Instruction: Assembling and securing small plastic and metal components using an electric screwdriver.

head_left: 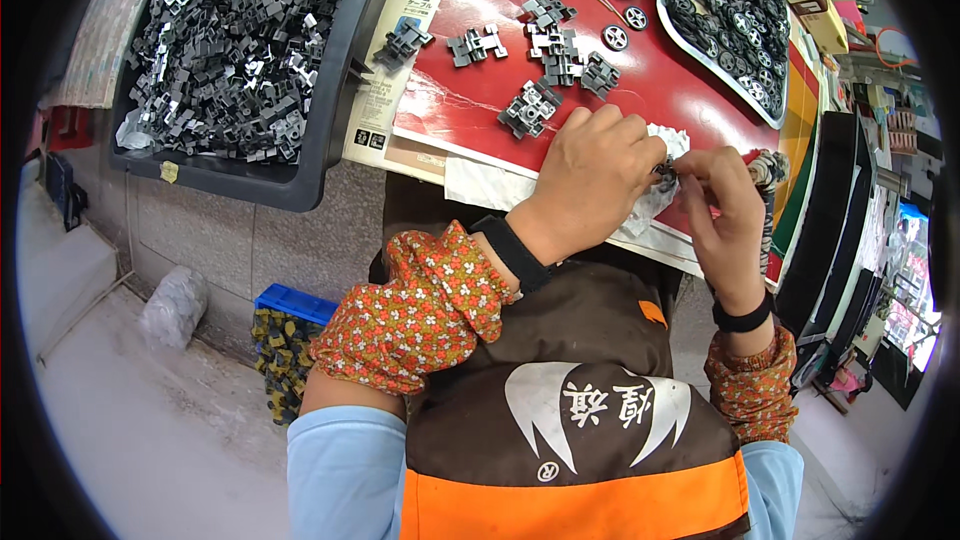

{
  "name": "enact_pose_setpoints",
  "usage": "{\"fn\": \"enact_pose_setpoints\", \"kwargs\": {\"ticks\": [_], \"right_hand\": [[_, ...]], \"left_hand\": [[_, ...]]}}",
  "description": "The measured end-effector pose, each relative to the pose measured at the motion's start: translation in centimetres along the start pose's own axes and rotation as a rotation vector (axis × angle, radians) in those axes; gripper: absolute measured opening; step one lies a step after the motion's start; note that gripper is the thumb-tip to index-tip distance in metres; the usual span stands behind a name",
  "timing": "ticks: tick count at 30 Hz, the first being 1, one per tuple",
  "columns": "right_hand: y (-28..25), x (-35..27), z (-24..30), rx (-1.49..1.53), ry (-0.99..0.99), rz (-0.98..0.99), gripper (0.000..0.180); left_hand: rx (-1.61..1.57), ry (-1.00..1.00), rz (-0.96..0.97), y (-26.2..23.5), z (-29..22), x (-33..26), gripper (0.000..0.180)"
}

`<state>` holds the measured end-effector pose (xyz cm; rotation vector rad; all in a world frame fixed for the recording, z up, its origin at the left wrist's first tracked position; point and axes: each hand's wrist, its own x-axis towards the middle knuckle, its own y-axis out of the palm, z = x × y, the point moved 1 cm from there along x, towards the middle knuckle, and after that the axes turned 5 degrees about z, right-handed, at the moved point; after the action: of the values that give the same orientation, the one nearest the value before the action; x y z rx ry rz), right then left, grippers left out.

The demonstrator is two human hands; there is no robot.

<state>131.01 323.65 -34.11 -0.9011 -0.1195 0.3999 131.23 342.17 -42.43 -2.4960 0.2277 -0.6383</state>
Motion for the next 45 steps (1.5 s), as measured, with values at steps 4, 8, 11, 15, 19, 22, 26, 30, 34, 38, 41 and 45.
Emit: {"fn": "enact_pose_setpoints", "kwargs": {"ticks": [4,8,11,15,19,22,26,30,34,38,41,45], "right_hand": [[0.3,-0.6,0.9,-0.123,-0.088,-0.023,0.025],[0.0,-1.5,0.7,-0.049,-0.013,-0.089,0.022],[0.4,-2.4,1.1,-0.03,0.005,-0.092,0.024],[2.0,-2.4,1.1,-0.002,0.032,-0.123,0.036],[3.0,-1.5,0.4,-0.121,-0.021,-0.165,0.04],[3.3,-1.6,0.4,-0.205,-0.086,-0.17,0.04],[2.4,-2.4,0.7,-0.086,-0.007,-0.184,0.034],[1.6,-3.1,0.5,0.296,0.22,-0.19,0.025],[1.6,-3.1,0.3,-0.097,0.017,-0.169,0.022],[1.6,-2.9,0.1,-0.6,-0.405,-0.297,0.021],[2.0,-3.2,-1.1,-0.178,-0.083,-0.331,0.022],[2.8,-2.5,-0.2,-0.461,-0.328,-0.36,0.022]], "left_hand": [[0.001,0.0,0.001,0.1,0.0,0.0,0.021],[0.001,-0.002,0.01,0.1,0.1,0.0,0.022],[0.017,-0.006,0.023,0.1,0.1,-0.1,0.021],[0.015,0.001,0.002,0.3,0.1,0.0,0.021],[0.019,0.008,-0.011,0.2,0.1,0.0,0.02],[0.014,0.004,-0.013,0.2,0.2,0.0,0.02],[0.002,0.008,-0.021,0.3,0.2,0.0,0.019],[-0.015,-0.003,-0.051,0.4,0.3,-0.2,0.019],[-0.005,-0.001,-0.052,0.5,0.2,-0.3,0.018],[-0.027,0.025,-0.107,0.9,0.3,-0.3,0.014],[-0.038,0.019,-0.133,1.0,0.4,-0.4,0.01],[-0.046,0.015,-0.151,1.3,0.4,-0.3,0.006]]}}
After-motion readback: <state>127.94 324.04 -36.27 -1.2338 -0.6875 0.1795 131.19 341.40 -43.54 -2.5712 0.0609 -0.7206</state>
